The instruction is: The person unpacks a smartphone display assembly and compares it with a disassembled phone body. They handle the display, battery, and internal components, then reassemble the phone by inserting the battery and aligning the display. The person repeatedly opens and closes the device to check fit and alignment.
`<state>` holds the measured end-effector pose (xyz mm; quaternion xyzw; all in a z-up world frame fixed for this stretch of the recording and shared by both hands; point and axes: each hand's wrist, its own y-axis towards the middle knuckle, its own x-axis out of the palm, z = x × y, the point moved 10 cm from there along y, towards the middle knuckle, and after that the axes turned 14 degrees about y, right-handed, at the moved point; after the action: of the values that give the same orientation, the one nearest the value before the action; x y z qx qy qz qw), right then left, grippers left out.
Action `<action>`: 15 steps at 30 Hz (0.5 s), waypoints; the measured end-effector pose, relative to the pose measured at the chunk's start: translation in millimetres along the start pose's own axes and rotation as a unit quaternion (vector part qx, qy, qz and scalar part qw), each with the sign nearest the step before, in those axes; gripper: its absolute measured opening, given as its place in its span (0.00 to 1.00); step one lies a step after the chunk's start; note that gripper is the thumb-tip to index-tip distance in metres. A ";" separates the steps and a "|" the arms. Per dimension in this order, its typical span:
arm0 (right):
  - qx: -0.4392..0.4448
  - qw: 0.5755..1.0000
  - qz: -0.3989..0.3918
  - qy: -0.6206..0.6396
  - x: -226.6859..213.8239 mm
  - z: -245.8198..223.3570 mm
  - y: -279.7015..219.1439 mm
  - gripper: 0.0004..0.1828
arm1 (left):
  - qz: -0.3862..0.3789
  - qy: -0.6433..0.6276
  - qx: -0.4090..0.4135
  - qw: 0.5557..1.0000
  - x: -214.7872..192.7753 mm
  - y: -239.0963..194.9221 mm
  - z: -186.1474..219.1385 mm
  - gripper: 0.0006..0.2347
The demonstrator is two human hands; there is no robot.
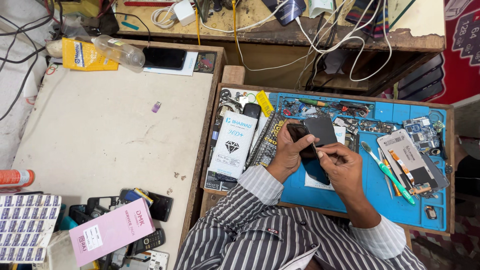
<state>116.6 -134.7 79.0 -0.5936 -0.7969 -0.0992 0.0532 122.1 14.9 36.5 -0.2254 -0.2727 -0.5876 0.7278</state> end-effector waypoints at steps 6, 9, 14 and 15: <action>0.010 1.000 0.007 -0.012 -2.1 1.7 -0.8 0.04 | -0.005 0.003 0.005 1.000 0.7 -0.6 0.7 0.21; 0.002 1.000 0.005 -0.003 -1.9 1.2 -1.2 0.04 | -0.006 0.006 0.005 1.000 0.9 -0.8 0.8 0.21; 0.006 1.000 0.010 -0.011 -3.4 3.0 -1.0 0.04 | -0.005 0.001 0.002 1.000 0.8 0.2 -0.1 0.21; 0.003 1.000 0.008 -0.008 -3.0 2.7 -0.9 0.04 | -0.007 0.001 0.003 1.000 1.1 0.3 0.1 0.21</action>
<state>116.7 -137.2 75.7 -0.6007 -0.7927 -0.0912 0.0496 122.5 14.3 37.2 -0.2207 -0.2755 -0.5918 0.7246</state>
